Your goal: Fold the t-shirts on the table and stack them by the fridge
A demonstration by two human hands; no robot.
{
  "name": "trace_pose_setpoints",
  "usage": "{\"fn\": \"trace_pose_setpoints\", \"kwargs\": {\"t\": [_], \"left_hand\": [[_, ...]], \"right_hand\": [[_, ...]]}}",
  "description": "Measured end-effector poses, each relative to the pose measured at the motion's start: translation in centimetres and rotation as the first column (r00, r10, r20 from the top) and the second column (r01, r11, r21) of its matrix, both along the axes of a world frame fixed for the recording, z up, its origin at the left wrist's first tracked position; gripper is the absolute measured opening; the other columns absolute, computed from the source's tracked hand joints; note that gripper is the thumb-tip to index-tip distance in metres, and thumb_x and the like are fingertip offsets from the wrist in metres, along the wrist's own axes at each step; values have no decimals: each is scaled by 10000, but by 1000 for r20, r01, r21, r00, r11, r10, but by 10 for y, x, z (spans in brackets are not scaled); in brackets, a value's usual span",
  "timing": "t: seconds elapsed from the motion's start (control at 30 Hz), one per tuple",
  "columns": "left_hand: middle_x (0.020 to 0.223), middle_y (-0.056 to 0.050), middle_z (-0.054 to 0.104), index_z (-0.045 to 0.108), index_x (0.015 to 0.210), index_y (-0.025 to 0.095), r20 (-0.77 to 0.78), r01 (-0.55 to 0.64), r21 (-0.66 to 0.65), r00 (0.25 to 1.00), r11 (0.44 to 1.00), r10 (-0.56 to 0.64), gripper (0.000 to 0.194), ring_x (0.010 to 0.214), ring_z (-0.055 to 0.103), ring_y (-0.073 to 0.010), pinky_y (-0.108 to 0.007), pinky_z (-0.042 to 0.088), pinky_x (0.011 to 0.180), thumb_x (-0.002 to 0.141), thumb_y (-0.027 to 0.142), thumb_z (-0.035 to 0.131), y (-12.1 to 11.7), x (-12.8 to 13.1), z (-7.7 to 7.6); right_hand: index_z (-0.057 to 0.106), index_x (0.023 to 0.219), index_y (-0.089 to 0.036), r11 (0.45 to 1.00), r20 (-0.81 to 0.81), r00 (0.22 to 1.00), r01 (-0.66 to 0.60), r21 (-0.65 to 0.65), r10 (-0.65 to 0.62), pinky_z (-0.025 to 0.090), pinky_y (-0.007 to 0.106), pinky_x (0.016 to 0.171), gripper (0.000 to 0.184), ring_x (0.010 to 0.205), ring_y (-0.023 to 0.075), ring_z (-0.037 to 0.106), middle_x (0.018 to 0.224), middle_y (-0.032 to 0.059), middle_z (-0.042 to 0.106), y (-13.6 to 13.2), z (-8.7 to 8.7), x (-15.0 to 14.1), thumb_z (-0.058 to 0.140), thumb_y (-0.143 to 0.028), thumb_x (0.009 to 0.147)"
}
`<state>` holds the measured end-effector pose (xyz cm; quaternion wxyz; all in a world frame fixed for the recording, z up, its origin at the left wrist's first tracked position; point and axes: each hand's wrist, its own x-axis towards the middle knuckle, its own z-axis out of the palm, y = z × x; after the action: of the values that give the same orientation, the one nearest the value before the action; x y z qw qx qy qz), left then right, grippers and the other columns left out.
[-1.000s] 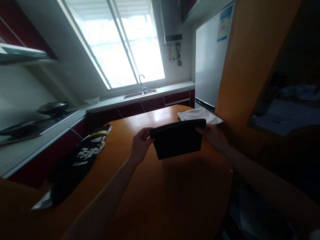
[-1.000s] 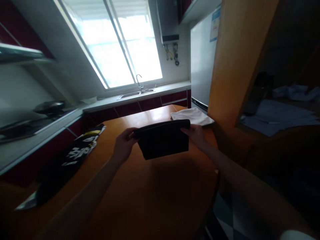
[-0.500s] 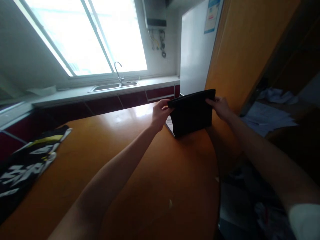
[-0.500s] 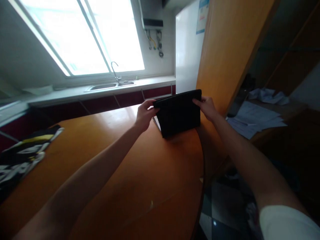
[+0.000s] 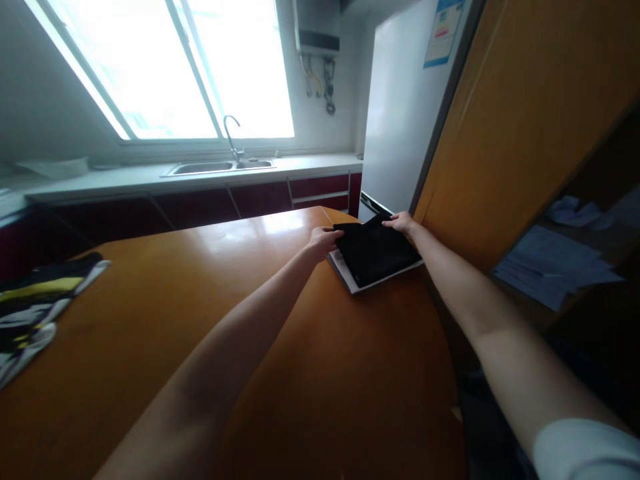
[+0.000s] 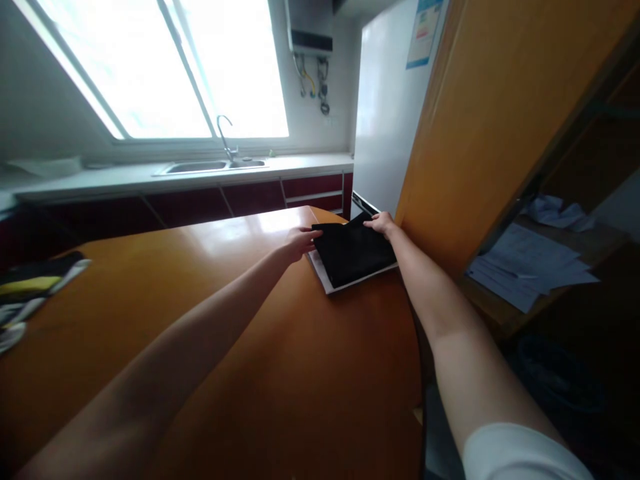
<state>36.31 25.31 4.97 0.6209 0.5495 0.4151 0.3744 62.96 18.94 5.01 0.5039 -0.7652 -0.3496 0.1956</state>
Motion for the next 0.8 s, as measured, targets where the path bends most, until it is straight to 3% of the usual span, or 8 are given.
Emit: {"fn": "trace_pose_setpoints", "kwargs": {"t": [0.2,0.33,0.4,0.47,0.53,0.6,0.67,0.8], "left_hand": [[707,-60,645,617,788,152,-100,-72,87,992,994,80,235,736,700,-245,-407,604,708,714,210,832,20,2,-10],[886,-118,681,655,843,159,-192,-121,235,967,964,168,202,993,676,-332,-493,546,910,711,190,805,18,-2,-14],[1137,-158,662,684,1002,163,-250,-106,482,935,870,252,268,1193,586,-360,-520,449,1060,746,178,764,10,-4,-13],[1328,-160,594,668,1182,181,-318,38,730,902,683,291,361,1310,498,-355,-513,374,1136,822,187,684,-2,-4,-11],[1425,-135,553,633,1303,200,-424,262,823,873,505,239,403,1381,438,-331,-500,312,1183,903,227,589,-15,-1,-9],[1506,-106,508,591,1385,216,-564,461,790,805,403,185,445,1461,348,-318,-514,210,1229,955,313,528,-24,5,-9],[1594,-110,410,524,1465,213,-699,596,693,694,405,175,557,1523,222,-346,-580,101,1237,961,452,519,-28,10,-10],[1676,-133,223,371,1573,220,-850,685,490,512,539,121,852,1547,84,-420,-698,40,1184,877,683,534,-23,13,-19]], "right_hand": [[685,906,-98,997,92,995,35,-70,-29,600,343,718,331,683,180,677,751,62,697,17,-14,11,893,-214,676],[700,894,-117,991,205,977,80,-105,-57,581,361,823,267,809,215,698,846,89,721,16,-19,11,856,-219,703],[714,921,-130,988,262,962,107,-114,-74,545,400,926,248,934,255,695,944,115,730,15,-20,7,828,-223,721],[721,1027,-146,988,357,930,124,-89,-84,477,428,1037,277,1096,293,651,1106,145,713,15,-20,0,770,-251,776],[696,1180,-150,995,510,859,82,-51,-45,401,419,1118,342,1237,304,574,1271,164,658,15,-22,-11,656,-285,869],[633,1323,-123,996,648,758,-25,-87,76,336,397,1171,434,1346,295,490,1409,172,585,17,-27,-26,532,-309,944],[538,1439,-88,971,679,699,-108,-214,227,263,420,1214,537,1451,295,376,1542,177,469,20,-34,-39,462,-367,986],[350,1576,-133,902,585,722,-127,-413,370,121,524,1244,670,1555,293,148,1677,144,220,22,-48,-55,343,-520,1028]]}}
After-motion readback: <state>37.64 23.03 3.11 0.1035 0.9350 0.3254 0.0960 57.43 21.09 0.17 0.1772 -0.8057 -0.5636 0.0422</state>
